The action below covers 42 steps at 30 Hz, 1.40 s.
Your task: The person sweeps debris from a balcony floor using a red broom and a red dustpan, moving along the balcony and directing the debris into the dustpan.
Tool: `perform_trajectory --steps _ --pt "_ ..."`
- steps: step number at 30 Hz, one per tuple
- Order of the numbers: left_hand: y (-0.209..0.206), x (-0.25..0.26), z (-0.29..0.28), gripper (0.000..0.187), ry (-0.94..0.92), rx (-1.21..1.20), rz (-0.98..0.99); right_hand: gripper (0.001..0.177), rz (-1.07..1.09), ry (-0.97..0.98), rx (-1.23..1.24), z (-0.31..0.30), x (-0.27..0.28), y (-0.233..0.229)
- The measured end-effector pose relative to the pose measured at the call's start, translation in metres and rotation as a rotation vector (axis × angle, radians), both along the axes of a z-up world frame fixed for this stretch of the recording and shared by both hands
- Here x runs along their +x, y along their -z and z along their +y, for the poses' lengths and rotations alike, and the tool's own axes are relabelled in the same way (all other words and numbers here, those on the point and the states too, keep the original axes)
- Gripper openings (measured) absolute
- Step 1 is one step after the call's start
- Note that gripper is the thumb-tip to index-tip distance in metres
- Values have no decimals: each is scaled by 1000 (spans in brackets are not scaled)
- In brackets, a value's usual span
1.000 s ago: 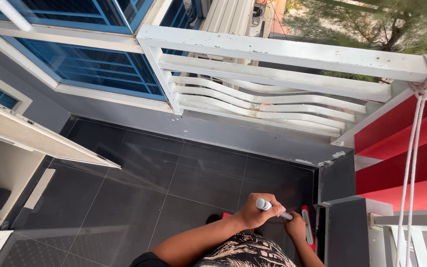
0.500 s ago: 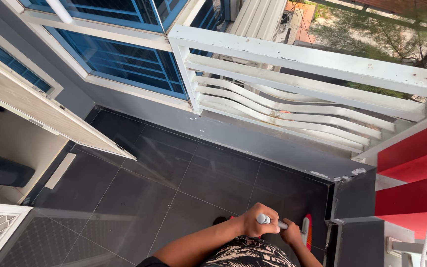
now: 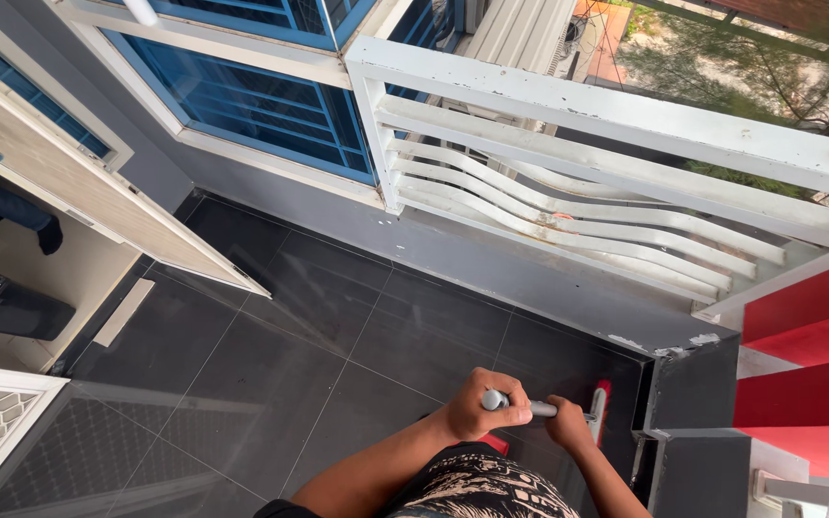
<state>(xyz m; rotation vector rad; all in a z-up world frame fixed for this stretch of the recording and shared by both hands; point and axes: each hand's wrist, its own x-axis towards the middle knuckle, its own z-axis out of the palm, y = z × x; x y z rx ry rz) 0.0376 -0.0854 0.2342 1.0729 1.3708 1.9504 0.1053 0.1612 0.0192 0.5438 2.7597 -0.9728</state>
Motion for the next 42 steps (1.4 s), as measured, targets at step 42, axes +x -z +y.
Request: perform_trajectory --steps 42 --pt "-13 42 13 32 -150 -371 352 37 -104 -239 -384 -32 -20 14"
